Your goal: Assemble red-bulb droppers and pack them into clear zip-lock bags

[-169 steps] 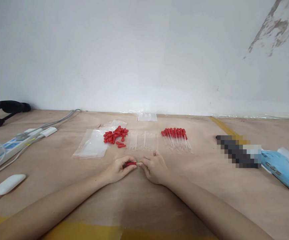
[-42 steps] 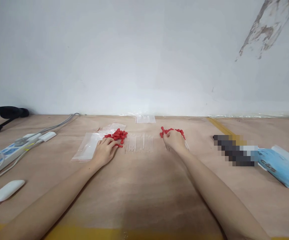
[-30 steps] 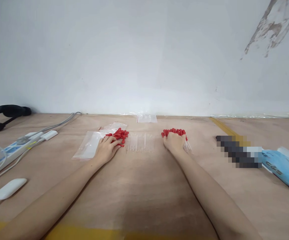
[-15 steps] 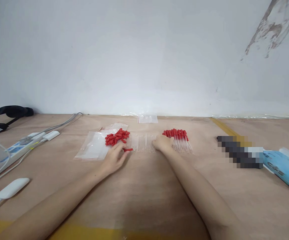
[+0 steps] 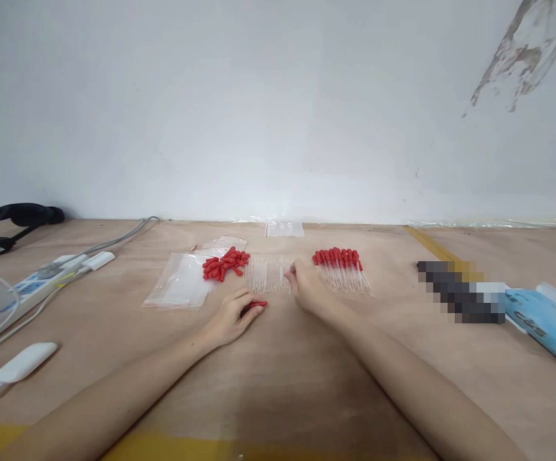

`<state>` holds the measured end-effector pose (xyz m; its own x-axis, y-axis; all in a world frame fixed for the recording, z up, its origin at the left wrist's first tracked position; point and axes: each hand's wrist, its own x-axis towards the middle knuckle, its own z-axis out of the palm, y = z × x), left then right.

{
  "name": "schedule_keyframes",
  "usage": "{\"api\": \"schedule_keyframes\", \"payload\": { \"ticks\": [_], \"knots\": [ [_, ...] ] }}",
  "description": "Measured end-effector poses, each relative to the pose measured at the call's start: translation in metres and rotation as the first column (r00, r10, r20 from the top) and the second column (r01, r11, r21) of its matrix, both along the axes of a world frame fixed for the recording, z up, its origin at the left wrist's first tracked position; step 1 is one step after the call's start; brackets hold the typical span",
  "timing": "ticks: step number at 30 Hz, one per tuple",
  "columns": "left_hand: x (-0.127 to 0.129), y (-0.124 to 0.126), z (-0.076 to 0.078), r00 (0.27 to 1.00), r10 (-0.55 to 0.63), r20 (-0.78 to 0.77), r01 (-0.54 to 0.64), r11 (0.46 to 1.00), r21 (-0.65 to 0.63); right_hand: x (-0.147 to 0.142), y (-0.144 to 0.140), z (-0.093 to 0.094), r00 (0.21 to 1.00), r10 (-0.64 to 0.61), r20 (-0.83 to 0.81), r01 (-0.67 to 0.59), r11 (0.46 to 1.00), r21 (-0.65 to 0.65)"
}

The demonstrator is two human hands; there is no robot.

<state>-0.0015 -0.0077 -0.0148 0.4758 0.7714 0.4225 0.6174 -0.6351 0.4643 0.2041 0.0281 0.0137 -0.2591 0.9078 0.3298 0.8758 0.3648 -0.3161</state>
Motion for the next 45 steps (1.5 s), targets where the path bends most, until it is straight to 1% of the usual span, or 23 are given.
{"api": "schedule_keyframes", "payload": {
  "ticks": [1, 2, 5, 7, 11, 14, 16, 18, 22, 24, 26, 28, 30, 33, 37, 41, 45],
  "knots": [
    [0.001, 0.0, 0.001, 1.0, 0.001, 0.005, -0.001, 1.0, -0.006, 0.002, -0.011, 0.001, 0.996, 0.082, -0.019, -0.081, 0.996, 0.045],
    [0.002, -0.001, 0.002, 1.0, 0.001, 0.014, -0.001, 1.0, -0.011, 0.003, -0.021, 0.002, 0.992, 0.129, -0.012, -0.128, 0.989, 0.073],
    [0.003, -0.001, 0.003, 0.998, 0.008, 0.057, -0.007, 1.0, -0.025, 0.004, -0.045, 0.007, 0.989, 0.14, 0.056, -0.144, 0.986, 0.086],
    [0.002, -0.001, 0.004, 0.996, 0.013, 0.085, -0.011, 1.0, -0.029, 0.004, -0.052, 0.007, 0.986, 0.14, 0.086, -0.147, 0.986, 0.081],
    [0.001, -0.001, 0.004, 0.993, 0.002, 0.118, 0.002, 1.0, -0.03, 0.003, -0.048, -0.006, 0.981, 0.189, 0.05, -0.193, 0.977, 0.09],
    [0.001, -0.001, 0.003, 0.99, 0.021, 0.14, -0.014, 0.999, -0.048, 0.002, -0.042, -0.018, 0.973, 0.232, 0.013, -0.232, 0.968, 0.1],
    [0.001, -0.001, 0.002, 0.988, 0.035, 0.148, -0.025, 0.997, -0.073, 0.001, -0.041, -0.023, 0.968, 0.253, -0.003, -0.251, 0.962, 0.109],
    [0.002, -0.001, 0.0, 0.986, 0.046, 0.158, -0.031, 0.995, -0.096, -0.001, -0.042, -0.023, 0.964, 0.267, -0.01, -0.265, 0.958, 0.111],
    [0.003, 0.0, -0.003, 0.977, 0.049, 0.207, -0.022, 0.991, -0.134, -0.003, -0.048, -0.017, 0.966, 0.259, 0.0, -0.258, 0.962, 0.094],
    [0.002, 0.0, -0.004, 0.969, 0.037, 0.244, 0.0, 0.989, -0.15, -0.001, -0.048, -0.016, 0.957, 0.288, -0.029, -0.285, 0.955, 0.081],
    [0.0, -0.001, -0.004, 0.966, 0.011, 0.26, 0.034, 0.985, -0.171, 0.002, -0.045, -0.019, 0.935, 0.346, -0.076, -0.341, 0.937, 0.073],
    [-0.001, -0.004, -0.003, 0.969, -0.03, 0.246, 0.08, 0.978, -0.195, 0.006, -0.04, -0.024, 0.91, 0.4, -0.108, -0.394, 0.916, 0.073],
    [-0.001, -0.006, -0.002, 0.973, -0.069, 0.222, 0.118, 0.969, -0.216, 0.009, -0.037, -0.028, 0.894, 0.435, -0.106, -0.428, 0.9, 0.078],
    [0.0, -0.01, 0.0, 0.982, -0.08, 0.171, 0.117, 0.969, -0.219, 0.011, -0.035, -0.03, 0.896, 0.443, -0.043, -0.438, 0.894, 0.094],
    [0.001, -0.011, 0.0, 0.991, -0.064, 0.117, 0.081, 0.986, -0.146, 0.008, -0.042, -0.025, 0.906, 0.421, 0.05, -0.423, 0.892, 0.158],
    [0.001, -0.011, -0.001, 0.992, -0.112, 0.058, 0.115, 0.991, -0.065, 0.005, -0.046, -0.024, 0.914, 0.394, 0.093, -0.405, 0.888, 0.217],
    [0.001, -0.011, -0.001, 0.99, -0.137, 0.014, 0.137, 0.99, -0.024, 0.0, -0.045, -0.028, 0.913, 0.394, 0.109, -0.409, 0.888, 0.211]
  ]
}}
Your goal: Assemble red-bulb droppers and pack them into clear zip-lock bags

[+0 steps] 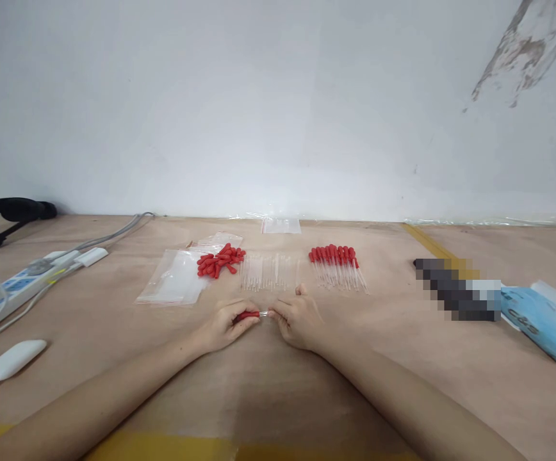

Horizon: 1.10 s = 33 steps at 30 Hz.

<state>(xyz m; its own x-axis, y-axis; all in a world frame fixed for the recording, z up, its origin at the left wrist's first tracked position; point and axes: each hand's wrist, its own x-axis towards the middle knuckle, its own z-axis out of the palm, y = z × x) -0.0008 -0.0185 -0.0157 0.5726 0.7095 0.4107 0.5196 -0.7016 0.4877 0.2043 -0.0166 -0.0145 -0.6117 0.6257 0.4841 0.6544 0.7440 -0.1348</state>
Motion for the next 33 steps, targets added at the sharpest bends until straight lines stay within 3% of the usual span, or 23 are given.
{"api": "schedule_keyframes", "payload": {
  "ticks": [5, 10, 14, 17, 20, 22, 24, 26, 29, 33],
  "knots": [
    [-0.001, 0.0, 0.0, 0.999, -0.025, -0.03, 0.025, 1.0, 0.004, -0.006, 0.002, -0.004, 1.0, 0.002, 0.007, -0.002, 0.999, -0.034],
    [-0.002, 0.003, 0.0, 0.999, -0.021, -0.046, 0.022, 1.0, 0.02, -0.01, 0.004, -0.003, 1.0, -0.002, 0.012, 0.004, 0.984, -0.176],
    [-0.002, 0.005, 0.007, 0.997, -0.044, -0.062, 0.047, 0.998, 0.044, -0.01, 0.002, 0.007, 0.997, 0.061, -0.039, -0.07, 0.942, -0.328],
    [-0.008, 0.01, 0.011, 0.999, 0.033, -0.023, -0.03, 0.993, 0.111, -0.004, 0.003, 0.021, 0.995, 0.04, -0.089, -0.074, 0.903, -0.423],
    [-0.023, 0.02, 0.009, 0.975, 0.219, 0.026, -0.22, 0.949, 0.226, 0.013, 0.016, 0.035, 0.987, -0.132, -0.091, 0.07, 0.866, -0.495],
    [-0.034, 0.029, 0.005, 0.947, 0.319, 0.031, -0.314, 0.906, 0.284, 0.028, 0.032, 0.042, 0.949, -0.302, -0.091, 0.203, 0.807, -0.555],
    [-0.042, 0.036, 0.002, 0.92, 0.391, 0.004, -0.371, 0.871, 0.322, 0.042, 0.05, 0.047, 0.855, -0.509, -0.096, 0.378, 0.741, -0.554],
    [-0.046, 0.041, 0.0, 0.896, 0.441, -0.041, -0.401, 0.847, 0.348, 0.051, 0.067, 0.048, 0.766, -0.64, -0.069, 0.525, 0.683, -0.508],
    [-0.046, 0.042, 0.0, 0.859, 0.5, -0.111, -0.428, 0.82, 0.38, 0.049, 0.082, 0.042, 0.686, -0.728, 0.024, 0.672, 0.62, -0.406],
    [-0.045, 0.04, 0.001, 0.798, 0.578, -0.171, -0.47, 0.775, 0.423, 0.034, 0.091, 0.028, 0.65, -0.748, 0.135, 0.747, 0.596, -0.295]
  ]
}}
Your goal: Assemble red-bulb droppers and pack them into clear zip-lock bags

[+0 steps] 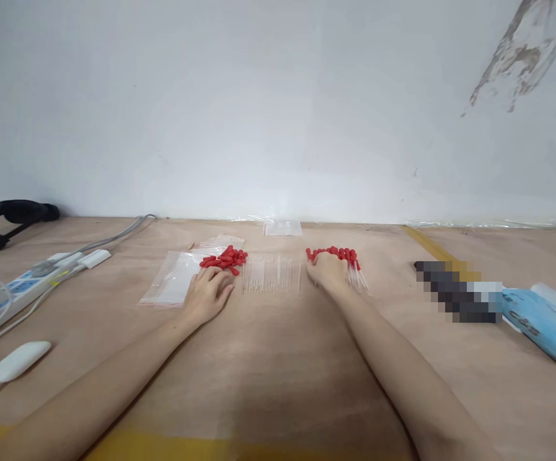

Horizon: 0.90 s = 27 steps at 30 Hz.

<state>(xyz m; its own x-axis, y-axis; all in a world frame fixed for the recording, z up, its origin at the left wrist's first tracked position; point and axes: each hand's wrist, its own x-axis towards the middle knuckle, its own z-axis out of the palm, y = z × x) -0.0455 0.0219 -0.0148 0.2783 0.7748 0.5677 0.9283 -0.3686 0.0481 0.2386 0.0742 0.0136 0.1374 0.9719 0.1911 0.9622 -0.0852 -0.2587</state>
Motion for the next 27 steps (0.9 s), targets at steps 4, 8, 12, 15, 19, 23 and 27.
{"api": "schedule_keyframes", "payload": {
  "ticks": [4, 8, 12, 15, 19, 23, 27],
  "knots": [
    [-0.001, 0.002, 0.002, 0.998, 0.042, -0.037, -0.042, 0.999, 0.006, -0.006, 0.005, -0.008, 0.994, -0.053, 0.095, 0.052, 0.999, 0.009],
    [-0.002, 0.005, 0.002, 0.997, 0.055, -0.05, -0.054, 0.998, 0.024, -0.005, 0.007, -0.012, 0.993, -0.047, 0.108, 0.049, 0.999, -0.019],
    [-0.003, 0.008, 0.002, 0.996, 0.06, -0.065, -0.057, 0.997, 0.046, -0.007, 0.003, -0.01, 0.993, -0.025, 0.117, 0.026, 1.0, -0.008],
    [-0.004, 0.013, 0.003, 0.994, 0.061, -0.087, -0.056, 0.997, 0.062, -0.013, -0.002, -0.006, 0.993, -0.006, 0.117, 0.006, 1.0, -0.001],
    [-0.003, 0.022, 0.003, 0.991, 0.018, -0.136, -0.009, 0.998, 0.065, -0.023, -0.005, -0.003, 0.995, 0.053, 0.081, -0.049, 0.997, -0.054],
    [-0.003, 0.029, 0.002, 0.983, -0.016, -0.183, 0.025, 0.998, 0.052, -0.029, -0.004, -0.006, 0.994, 0.075, 0.085, -0.064, 0.991, -0.119],
    [-0.002, 0.033, 0.001, 0.984, -0.034, -0.177, 0.037, 0.999, 0.016, -0.035, -0.003, -0.009, 0.993, 0.071, 0.095, -0.056, 0.988, -0.145]
  ]
}}
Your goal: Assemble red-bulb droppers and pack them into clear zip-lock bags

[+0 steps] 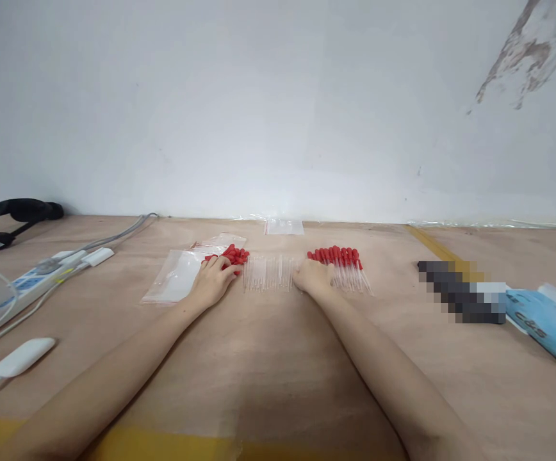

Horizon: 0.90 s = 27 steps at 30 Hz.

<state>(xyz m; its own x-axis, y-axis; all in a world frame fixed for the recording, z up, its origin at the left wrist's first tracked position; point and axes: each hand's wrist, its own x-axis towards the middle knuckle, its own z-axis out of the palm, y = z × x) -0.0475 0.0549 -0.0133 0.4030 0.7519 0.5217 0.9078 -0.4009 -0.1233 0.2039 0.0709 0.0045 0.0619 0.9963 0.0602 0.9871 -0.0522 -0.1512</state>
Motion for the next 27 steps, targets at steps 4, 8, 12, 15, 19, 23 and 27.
{"api": "schedule_keyframes", "payload": {
  "ticks": [4, 8, 12, 15, 19, 23, 27],
  "knots": [
    [0.0, 0.003, 0.0, 0.996, -0.087, 0.025, 0.089, 0.993, -0.079, -0.006, -0.002, 0.001, 1.0, 0.002, 0.01, -0.002, 1.0, 0.001],
    [-0.001, 0.003, -0.003, 0.992, -0.125, 0.031, 0.128, 0.984, -0.127, -0.006, -0.01, 0.002, 0.999, 0.013, 0.035, -0.015, 0.997, 0.076],
    [0.001, -0.005, -0.002, 0.983, -0.138, 0.122, 0.149, 0.985, -0.087, 0.001, -0.025, -0.001, 0.99, 0.135, 0.036, -0.139, 0.949, 0.284],
    [0.008, -0.015, 0.002, 0.918, -0.246, 0.311, 0.265, 0.964, -0.02, 0.007, -0.045, -0.002, 0.925, 0.38, -0.014, -0.345, 0.854, 0.388],
    [0.021, -0.032, 0.005, 0.84, -0.273, 0.469, 0.321, 0.947, -0.024, 0.01, -0.076, 0.002, 0.857, 0.515, -0.017, -0.466, 0.788, 0.402],
    [0.033, -0.05, 0.005, 0.82, -0.239, 0.52, 0.313, 0.948, -0.058, 0.008, -0.088, 0.0, 0.821, 0.569, -0.054, -0.489, 0.748, 0.45],
    [0.041, -0.061, 0.005, 0.794, -0.256, 0.552, 0.364, 0.927, -0.094, 0.006, -0.086, -0.008, 0.787, 0.61, -0.094, -0.491, 0.711, 0.503]
  ]
}}
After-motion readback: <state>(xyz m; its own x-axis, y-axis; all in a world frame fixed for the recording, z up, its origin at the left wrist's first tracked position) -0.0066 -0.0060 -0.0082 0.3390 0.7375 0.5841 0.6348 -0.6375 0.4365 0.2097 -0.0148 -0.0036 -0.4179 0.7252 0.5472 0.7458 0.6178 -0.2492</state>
